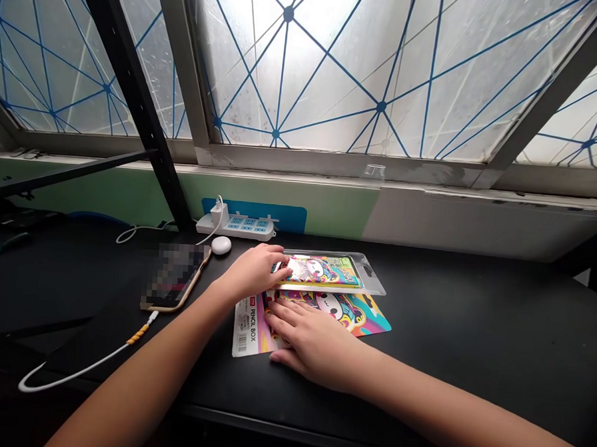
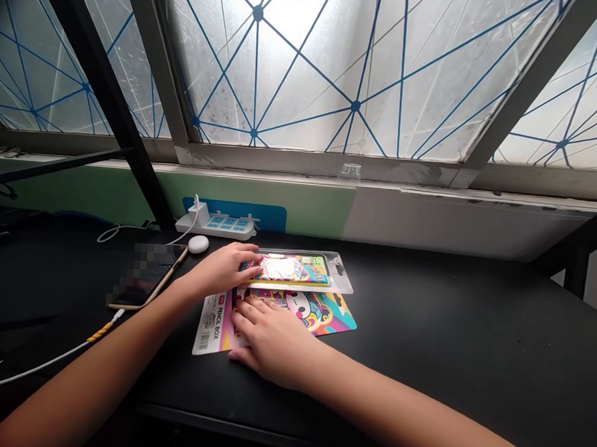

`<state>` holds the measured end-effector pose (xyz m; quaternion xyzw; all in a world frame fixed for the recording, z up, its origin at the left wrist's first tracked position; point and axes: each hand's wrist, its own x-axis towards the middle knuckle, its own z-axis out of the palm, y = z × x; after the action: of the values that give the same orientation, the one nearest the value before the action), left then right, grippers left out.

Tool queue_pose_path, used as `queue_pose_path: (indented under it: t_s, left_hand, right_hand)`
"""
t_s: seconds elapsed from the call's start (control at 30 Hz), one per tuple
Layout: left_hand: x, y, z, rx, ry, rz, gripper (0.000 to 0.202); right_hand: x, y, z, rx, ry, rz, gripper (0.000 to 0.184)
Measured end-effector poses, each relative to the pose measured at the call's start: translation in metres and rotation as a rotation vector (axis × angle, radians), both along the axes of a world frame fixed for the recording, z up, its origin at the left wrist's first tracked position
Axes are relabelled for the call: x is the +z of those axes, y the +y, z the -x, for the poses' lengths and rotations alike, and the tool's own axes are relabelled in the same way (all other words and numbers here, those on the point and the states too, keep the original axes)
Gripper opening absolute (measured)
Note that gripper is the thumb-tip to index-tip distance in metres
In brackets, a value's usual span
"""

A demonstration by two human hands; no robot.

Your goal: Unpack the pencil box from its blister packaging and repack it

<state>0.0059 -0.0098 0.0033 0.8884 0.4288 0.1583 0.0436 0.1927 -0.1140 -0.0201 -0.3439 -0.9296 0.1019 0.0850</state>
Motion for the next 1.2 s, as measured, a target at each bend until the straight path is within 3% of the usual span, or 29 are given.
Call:
queue_pose_path:
  t_s: [0.1, 0.2, 0.33, 0.47, 0.67, 0.73, 0.87, 1.03, 1.13, 1.2]
  left_hand:
    - [0.002, -0.001, 0.000, -0.006, -0.004, 0.002, 0.037]
    - [0.003, -0.004, -0.002, -0.005, 0.005, -0.015, 0.034]
    - [0.004, -0.007, -0.003, 0.011, 0.029, -0.022, 0.036]
    - [0.006, -0.010, -0.003, 0.061, 0.044, -0.004, 0.038]
    - [0.003, -0.008, -0.003, 0.108, 0.055, -0.005, 0.037]
    - [0.000, -0.005, -0.002, 0.080, 0.048, 0.002, 0.039]
    - [-0.003, 0.001, 0.003, 0.041, 0.042, 0.021, 0.041]
    - [0.001, 0.000, 0.004, 0.030, 0.056, -0.002, 0.042]
    - [0.002, 0.001, 0.004, 0.013, 0.072, -0.017, 0.042]
    - [0.001, 0.002, 0.005, 0.012, 0.076, -0.022, 0.042]
  right_hand:
    - [0.002, 0.000, -0.009, -0.030, -0.030, -0.023, 0.047]
    - [0.000, -0.002, -0.005, -0.054, -0.086, -0.100, 0.046]
    - [-0.007, -0.008, 0.018, -0.122, -0.189, -0.200, 0.059]
    - [-0.012, -0.014, 0.042, -0.206, -0.275, -0.255, 0.058]
    - [-0.012, -0.018, 0.063, -0.136, -0.360, -0.271, 0.027]
    - [-0.011, -0.014, 0.062, -0.120, -0.346, -0.284, 0.029]
    - [-0.002, -0.001, 0.048, -0.136, -0.233, -0.279, 0.046]
    - [0.023, 0.025, 0.002, -0.066, 0.078, -0.134, 0.029]
    - [0.035, 0.059, -0.039, -0.277, 0.117, -0.218, 0.034]
    - [0.037, 0.085, -0.066, -0.385, -0.004, -0.146, 0.032]
